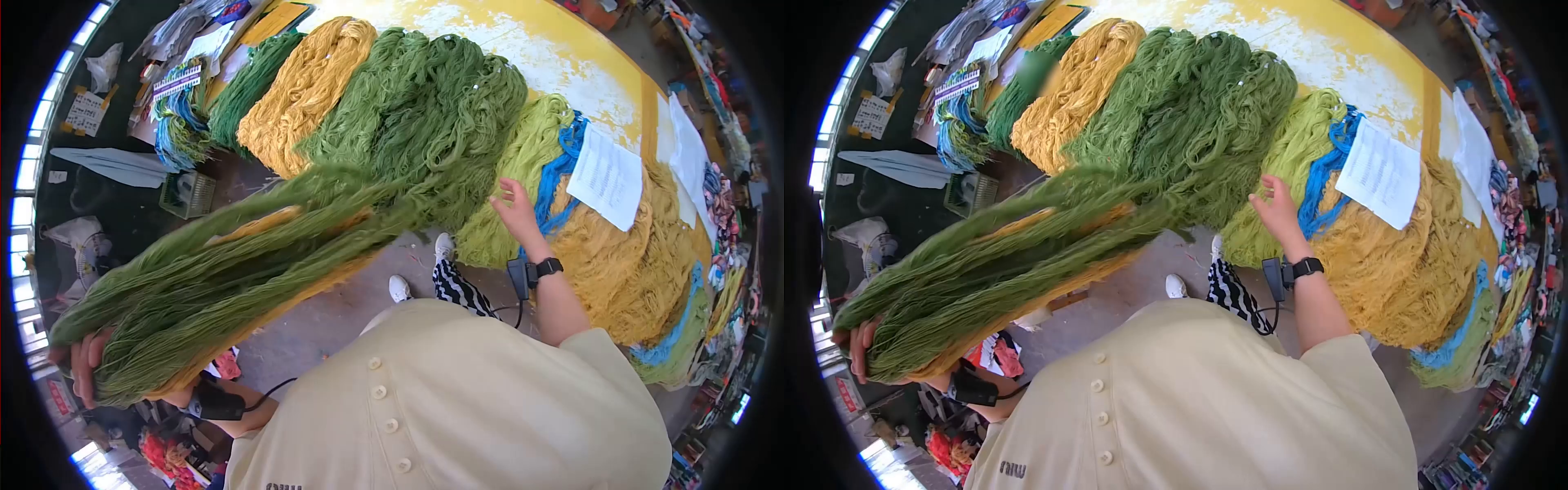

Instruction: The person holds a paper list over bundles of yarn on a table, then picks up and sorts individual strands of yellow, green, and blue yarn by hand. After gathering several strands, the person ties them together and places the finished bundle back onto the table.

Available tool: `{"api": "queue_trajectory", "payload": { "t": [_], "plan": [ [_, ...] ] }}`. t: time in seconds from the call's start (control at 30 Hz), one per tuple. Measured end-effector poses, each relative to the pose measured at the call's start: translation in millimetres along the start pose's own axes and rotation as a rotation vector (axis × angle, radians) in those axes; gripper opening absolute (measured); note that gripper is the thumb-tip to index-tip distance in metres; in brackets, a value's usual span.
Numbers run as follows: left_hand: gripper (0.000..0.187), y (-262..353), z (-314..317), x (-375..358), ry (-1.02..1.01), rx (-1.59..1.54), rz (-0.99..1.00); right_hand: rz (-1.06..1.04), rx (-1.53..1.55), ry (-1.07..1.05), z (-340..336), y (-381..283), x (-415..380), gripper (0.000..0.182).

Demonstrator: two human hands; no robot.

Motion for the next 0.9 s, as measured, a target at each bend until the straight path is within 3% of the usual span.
{"api": "queue_trajectory", "payload": {
  "t": [0.03, 0.1, 0.13, 0.2, 0.27, 0.3, 0.37, 0.43, 0.53, 0.57, 0.63, 0.67, 0.7, 0.73, 0.8, 0.87, 0.9],
  "plan": [
    [0.043, 5.5, 7.8, -7.9, -0.004, -0.018, 0.008, -0.009, -0.016, 0.009, -4.1, -0.7, -5.3, 0.055],
    [0.040, -21.7, -4.2, -26.3, 0.310, 0.096, -0.341, -0.044, -0.123, -0.017, -14.5, -0.8, -13.1, 0.052],
    [0.040, -34.8, -9.3, -33.8, 0.307, 0.075, -0.342, -0.016, -0.116, -0.016, -24.4, -2.1, -15.0, 0.053],
    [0.066, -21.9, -51.3, -57.2, 0.645, 0.803, 0.327, -0.108, -0.291, 0.011, -46.9, -9.8, -11.3, 0.056],
    [0.033, -44.4, -90.4, -82.8, 0.664, 0.793, -0.052, -0.246, -0.540, 0.017, -68.8, -5.9, -2.7, 0.064],
    [0.022, -80.8, -95.6, -81.2, 0.552, 0.367, -0.252, -0.246, -0.545, 0.028, -89.9, 9.1, -1.6, 0.064],
    [0.024, -106.5, -117.7, -95.9, 0.753, 0.331, -0.323, 0.053, -0.846, -0.151, -138.5, 79.9, -8.5, 0.067],
    [0.025, -130.0, -136.8, -105.3, 0.814, 0.258, -0.409, 0.168, -0.825, -0.014, -190.1, 125.9, -9.1, 0.066],
    [0.027, -178.1, -157.6, -113.3, 0.925, 0.328, -0.465, 0.285, -0.908, -0.027, -233.7, 177.6, 3.1, 0.065],
    [0.027, -197.6, -162.7, -112.8, 0.924, 0.333, -0.464, 0.228, -0.879, -0.056, -239.1, 181.1, 13.0, 0.065],
    [0.026, -246.5, -178.6, -125.5, 1.024, 0.352, -0.550, 0.333, -0.828, -0.385, -238.4, 159.5, 24.6, 0.066],
    [0.026, -270.1, -188.0, -131.6, 1.101, 0.383, -0.600, 0.218, -0.845, -0.381, -234.0, 137.1, 23.3, 0.065],
    [0.024, -292.5, -197.9, -135.8, 1.133, 0.429, -0.621, -0.080, -1.009, -0.364, -224.1, 115.6, 15.8, 0.065],
    [0.022, -311.8, -205.8, -139.0, 1.190, 0.460, -0.647, -0.100, -1.018, -0.435, -211.8, 91.8, 11.6, 0.052],
    [0.011, -340.6, -218.4, -148.8, 1.284, 0.484, -0.680, -0.107, -0.714, -0.652, -196.0, 21.3, 19.3, 0.030],
    [0.007, -365.8, -213.1, -145.9, 1.308, 0.592, -0.708, -0.224, -0.330, -0.528, -181.9, -6.3, 62.4, 0.016],
    [0.006, -373.5, -211.7, -145.0, 1.321, 0.683, -0.735, -0.234, -0.286, -0.408, -176.4, -2.6, 99.3, 0.016]
  ]
}}
Point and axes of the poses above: each hand's wrist, its own x-axis towards the middle knuckle, its own z-axis out of the palm, y = z × x, the point moved 7 cm from there along x, towards the middle knuckle, and after that the axes turned 14 degrees about y, right-handed, at the moved point
